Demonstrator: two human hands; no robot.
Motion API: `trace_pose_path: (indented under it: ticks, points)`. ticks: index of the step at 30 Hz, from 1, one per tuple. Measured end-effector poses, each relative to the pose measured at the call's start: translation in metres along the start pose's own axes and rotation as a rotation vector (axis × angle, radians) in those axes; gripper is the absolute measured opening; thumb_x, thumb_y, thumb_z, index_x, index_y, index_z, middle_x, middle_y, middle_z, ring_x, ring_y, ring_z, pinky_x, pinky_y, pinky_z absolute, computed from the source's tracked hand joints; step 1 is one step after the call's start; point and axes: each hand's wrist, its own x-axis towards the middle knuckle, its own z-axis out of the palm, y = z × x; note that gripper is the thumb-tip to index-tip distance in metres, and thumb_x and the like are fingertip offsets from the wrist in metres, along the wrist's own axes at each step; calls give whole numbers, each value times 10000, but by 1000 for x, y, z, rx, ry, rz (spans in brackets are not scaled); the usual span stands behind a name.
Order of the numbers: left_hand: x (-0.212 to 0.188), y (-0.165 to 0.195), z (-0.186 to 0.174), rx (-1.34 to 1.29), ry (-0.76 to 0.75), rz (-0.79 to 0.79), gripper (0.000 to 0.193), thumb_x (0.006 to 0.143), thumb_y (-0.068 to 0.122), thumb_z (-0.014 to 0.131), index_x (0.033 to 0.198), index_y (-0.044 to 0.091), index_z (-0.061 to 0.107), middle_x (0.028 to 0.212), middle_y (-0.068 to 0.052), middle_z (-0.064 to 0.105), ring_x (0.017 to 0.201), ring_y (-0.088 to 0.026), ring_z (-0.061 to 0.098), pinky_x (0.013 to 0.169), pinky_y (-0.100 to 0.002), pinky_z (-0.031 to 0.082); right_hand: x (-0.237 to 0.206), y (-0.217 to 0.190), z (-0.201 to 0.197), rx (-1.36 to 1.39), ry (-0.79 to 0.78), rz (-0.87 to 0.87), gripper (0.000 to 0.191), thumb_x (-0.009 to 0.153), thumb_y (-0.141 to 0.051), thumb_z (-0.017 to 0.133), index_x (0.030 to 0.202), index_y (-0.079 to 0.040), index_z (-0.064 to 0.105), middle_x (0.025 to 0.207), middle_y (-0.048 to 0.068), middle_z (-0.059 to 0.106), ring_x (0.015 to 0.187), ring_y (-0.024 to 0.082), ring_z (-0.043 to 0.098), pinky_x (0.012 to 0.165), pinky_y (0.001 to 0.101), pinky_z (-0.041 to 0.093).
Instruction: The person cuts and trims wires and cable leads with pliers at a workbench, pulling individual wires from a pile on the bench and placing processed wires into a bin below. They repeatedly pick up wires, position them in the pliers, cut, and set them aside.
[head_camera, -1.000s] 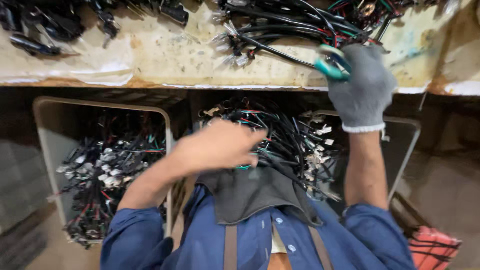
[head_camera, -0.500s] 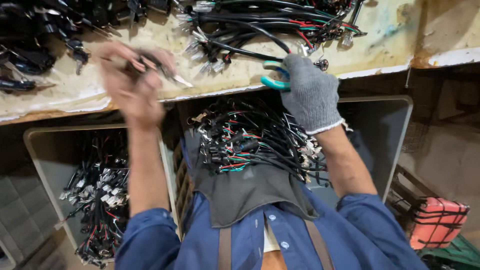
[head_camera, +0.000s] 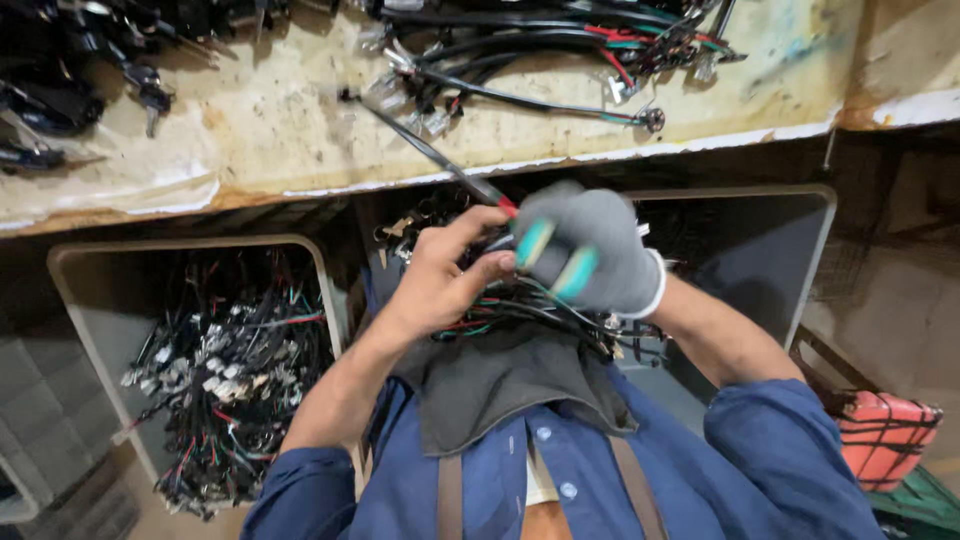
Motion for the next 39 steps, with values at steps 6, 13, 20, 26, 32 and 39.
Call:
trace_pose_path:
  ticks: [6,13,20,26,32,39]
  points:
    - [-10,-3,9,8,96,127,325,974,131,752,1270,32,662,1044,-90,756,887,-158,717,835,-284,561,-30,-11,30,610,506,425,199,878,-124,793,1019,-88,658,943,80,643,790,276,642,688,368,503]
    - [-9,-8,10,-78,51,313,304,992,127,744,1264,41,639,1244,-105,741,1060,-188,749,988,-306,581,-43,-20,44,985,658,605,188,889,-107,783,1033,-76,667,962,70,649,796,252,634,688,350,501]
    - [-24,-19,8,-133,12,104,306,939,148,765,1195,17,661,1004,-75,729,894,-155,685,837,-291,549,-24,2,45,1074,620,638,179,900,-90,774,1047,-64,676,981,59,655,802,229,627,687,331,498]
    - [-29,-17,25,-470,-131,143,534,957,46,788,1364,80,444,1244,-61,622,1021,-107,626,917,-269,531,-18,7,46,1089,604,656,172,910,-75,766,1059,-54,684,997,51,660,806,208,621,686,315,496]
    - [-22,-4,34,-498,-213,148,872,919,-7,784,1551,90,193,1293,-85,585,998,-106,628,913,-267,509,-28,13,32,1067,621,662,166,920,-60,758,1071,-44,692,1013,42,665,811,188,615,686,298,493]
    - [-1,31,11,24,-163,423,1037,944,51,742,1715,137,55,1249,-238,629,945,-256,621,849,-287,532,-23,-4,20,1067,653,645,162,931,-43,749,1085,-32,701,1032,32,671,817,164,608,685,280,491]
